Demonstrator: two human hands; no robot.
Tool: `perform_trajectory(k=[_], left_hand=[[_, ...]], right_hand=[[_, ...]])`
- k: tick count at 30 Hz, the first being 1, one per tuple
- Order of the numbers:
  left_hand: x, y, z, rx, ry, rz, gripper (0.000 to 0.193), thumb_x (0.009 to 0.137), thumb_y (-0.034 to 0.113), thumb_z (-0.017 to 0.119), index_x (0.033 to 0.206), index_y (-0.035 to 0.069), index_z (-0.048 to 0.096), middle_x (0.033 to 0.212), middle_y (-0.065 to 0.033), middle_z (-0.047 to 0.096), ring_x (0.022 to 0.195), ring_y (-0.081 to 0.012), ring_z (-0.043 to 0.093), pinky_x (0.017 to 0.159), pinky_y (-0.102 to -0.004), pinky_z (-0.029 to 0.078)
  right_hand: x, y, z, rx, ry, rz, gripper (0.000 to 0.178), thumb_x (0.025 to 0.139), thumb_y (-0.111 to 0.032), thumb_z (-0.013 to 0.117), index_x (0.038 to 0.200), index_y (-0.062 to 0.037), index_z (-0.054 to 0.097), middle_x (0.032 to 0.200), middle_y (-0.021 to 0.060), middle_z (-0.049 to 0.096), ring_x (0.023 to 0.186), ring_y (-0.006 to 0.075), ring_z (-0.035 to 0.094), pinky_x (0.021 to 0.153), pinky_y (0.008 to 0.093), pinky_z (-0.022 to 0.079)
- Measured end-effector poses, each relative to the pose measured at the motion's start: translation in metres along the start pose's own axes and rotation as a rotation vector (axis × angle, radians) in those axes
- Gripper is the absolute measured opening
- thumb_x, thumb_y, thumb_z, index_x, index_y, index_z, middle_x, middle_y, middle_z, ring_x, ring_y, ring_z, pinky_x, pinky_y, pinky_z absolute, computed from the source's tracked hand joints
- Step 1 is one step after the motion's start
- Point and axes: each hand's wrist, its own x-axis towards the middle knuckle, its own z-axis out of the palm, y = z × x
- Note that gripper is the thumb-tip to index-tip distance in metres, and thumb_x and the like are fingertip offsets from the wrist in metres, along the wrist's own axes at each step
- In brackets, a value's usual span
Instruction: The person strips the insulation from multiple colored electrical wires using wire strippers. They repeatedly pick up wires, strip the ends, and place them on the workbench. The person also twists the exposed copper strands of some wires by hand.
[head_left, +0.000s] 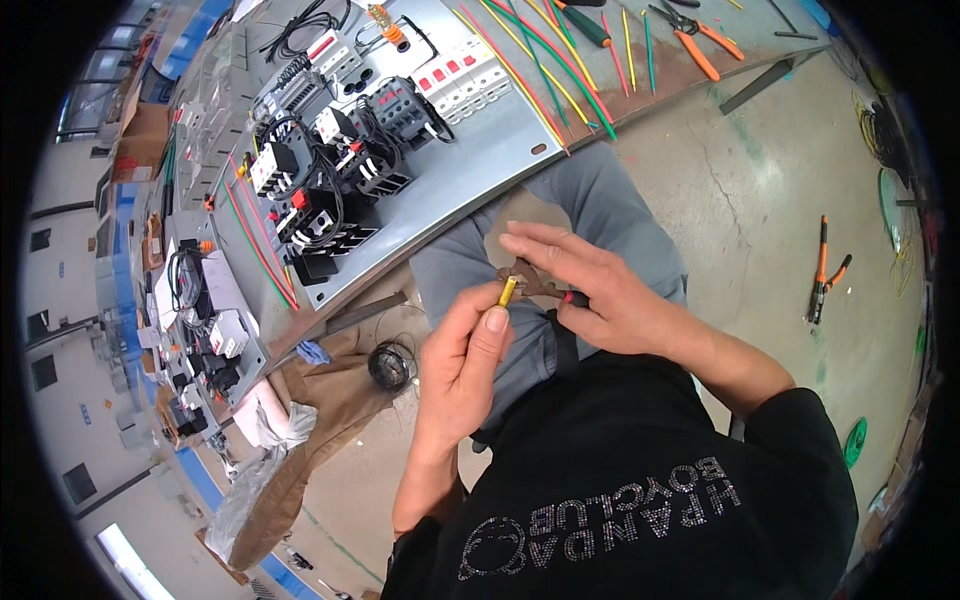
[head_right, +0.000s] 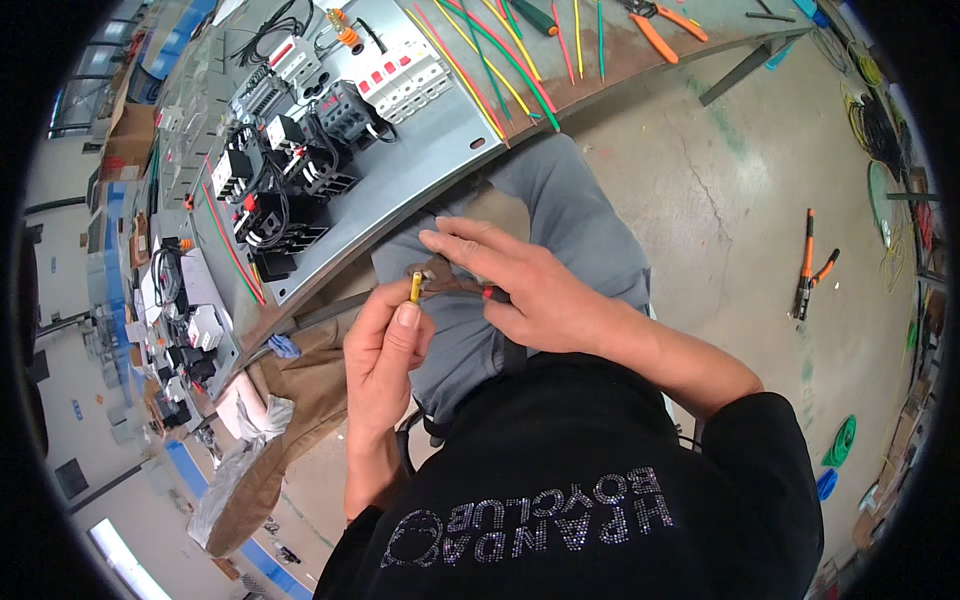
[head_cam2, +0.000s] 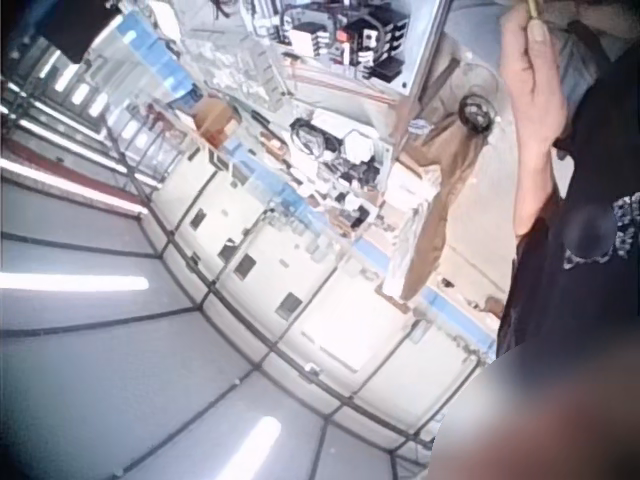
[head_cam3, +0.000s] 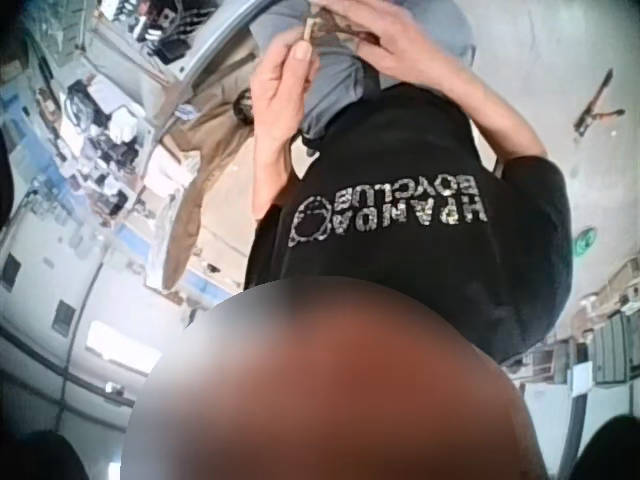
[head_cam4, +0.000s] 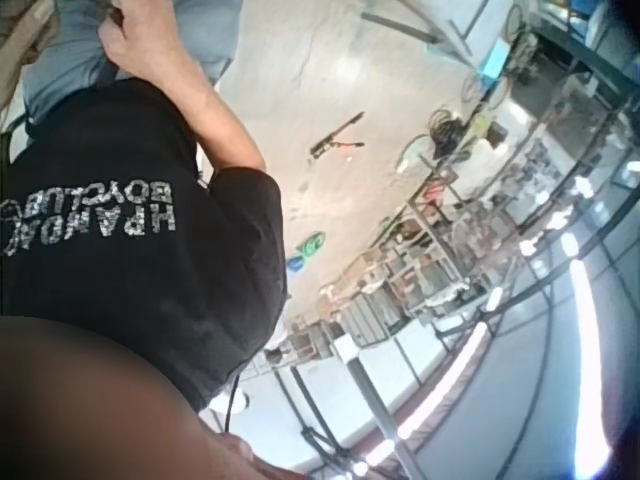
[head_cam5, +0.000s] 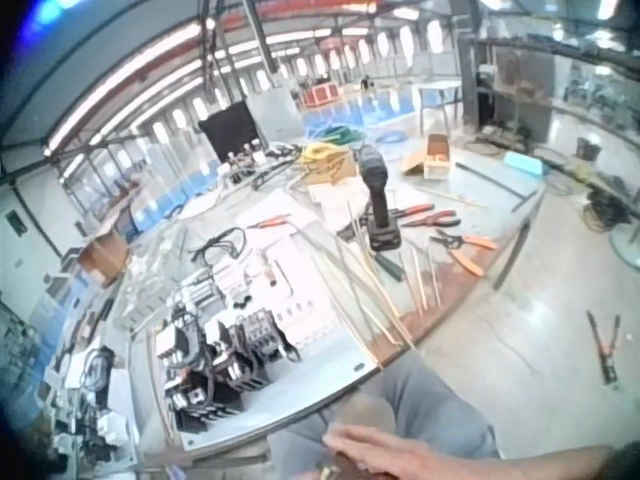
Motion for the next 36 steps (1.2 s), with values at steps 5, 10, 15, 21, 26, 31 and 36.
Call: perform_trajectory(k=[5,10,15,21,26,31,36], left_hand=[[0.0,-0.008,-0.005,0.17,0.1,0.083,0.021,0.111,0.011,0.062,0.127,-0.001,0.066,0.082,0.0043,0.054,0.07,-0.0029,0.043,0.061,-0.0209,0.034],[0.007,-0.011,0.004,0.263,0.176,0.149,0.02,0.105,0.005,0.07,0.124,-0.002,0.07,0.085,0.0012,0.061,0.072,-0.0035,0.048,0.064,-0.0204,0.041],[0.007,-0.01,0.005,0.357,0.198,0.165,0.02,0.103,0.003,0.071,0.122,-0.002,0.072,0.094,-0.0065,0.072,0.075,-0.0084,0.059,0.069,-0.0233,0.049],[0.006,-0.009,0.006,0.448,0.241,0.191,0.019,0.1,0.003,0.074,0.119,-0.003,0.073,0.099,-0.0122,0.077,0.077,-0.0148,0.068,0.071,-0.0271,0.054],[0.004,-0.013,0.007,0.402,0.25,0.182,0.017,0.1,0.003,0.075,0.117,-0.002,0.073,0.093,-0.0063,0.071,0.074,-0.0104,0.059,0.067,-0.0243,0.047],[0.004,-0.014,0.009,0.377,0.258,0.2,0.015,0.102,0.004,0.075,0.116,-0.002,0.074,0.081,0.0055,0.057,0.068,-0.0007,0.041,0.059,-0.0189,0.032],[0.001,-0.013,0.008,0.355,0.252,0.165,0.018,0.1,0.003,0.075,0.117,-0.002,0.075,0.09,-0.0051,0.07,0.071,-0.0089,0.057,0.063,-0.0242,0.045]], right_hand=[[0.004,0.005,0.0,-0.032,-0.041,-0.027,0.089,0.082,0.01,0.056,0.167,-0.0123,0.041,0.169,0.0219,0.04,0.152,0.0447,0.044,0.116,0.0475,0.048],[0.003,0.007,-0.001,0.009,-0.06,0.021,0.091,0.082,0.013,0.056,0.168,-0.0121,0.039,0.172,0.0222,0.035,0.154,0.0454,0.041,0.116,0.0474,0.048],[0.002,0.011,0.006,-0.052,-0.007,-0.01,0.09,0.083,0.014,0.057,0.168,-0.0109,0.039,0.172,0.0243,0.033,0.154,0.0467,0.041,0.117,0.0474,0.048],[0.001,0.01,0.012,-0.077,0.02,-0.005,0.088,0.083,0.014,0.058,0.166,-0.01,0.042,0.168,0.0249,0.039,0.15,0.0475,0.045,0.116,0.0481,0.048],[-0.001,0.016,0.014,-0.19,0.073,-0.073,0.084,0.082,0.012,0.062,0.162,-0.0112,0.049,0.154,0.023,0.051,0.137,0.0437,0.057,0.111,0.0462,0.052],[-0.003,0.021,0.017,-0.174,0.102,-0.049,0.082,0.081,0.011,0.066,0.158,-0.0137,0.056,0.145,0.0205,0.057,0.129,0.0411,0.061,0.106,0.0457,0.054],[-0.001,0.02,0.019,-0.211,0.13,-0.063,0.082,0.08,0.01,0.068,0.158,-0.0146,0.057,0.145,0.0191,0.057,0.127,0.04,0.062,0.105,0.0454,0.054]])
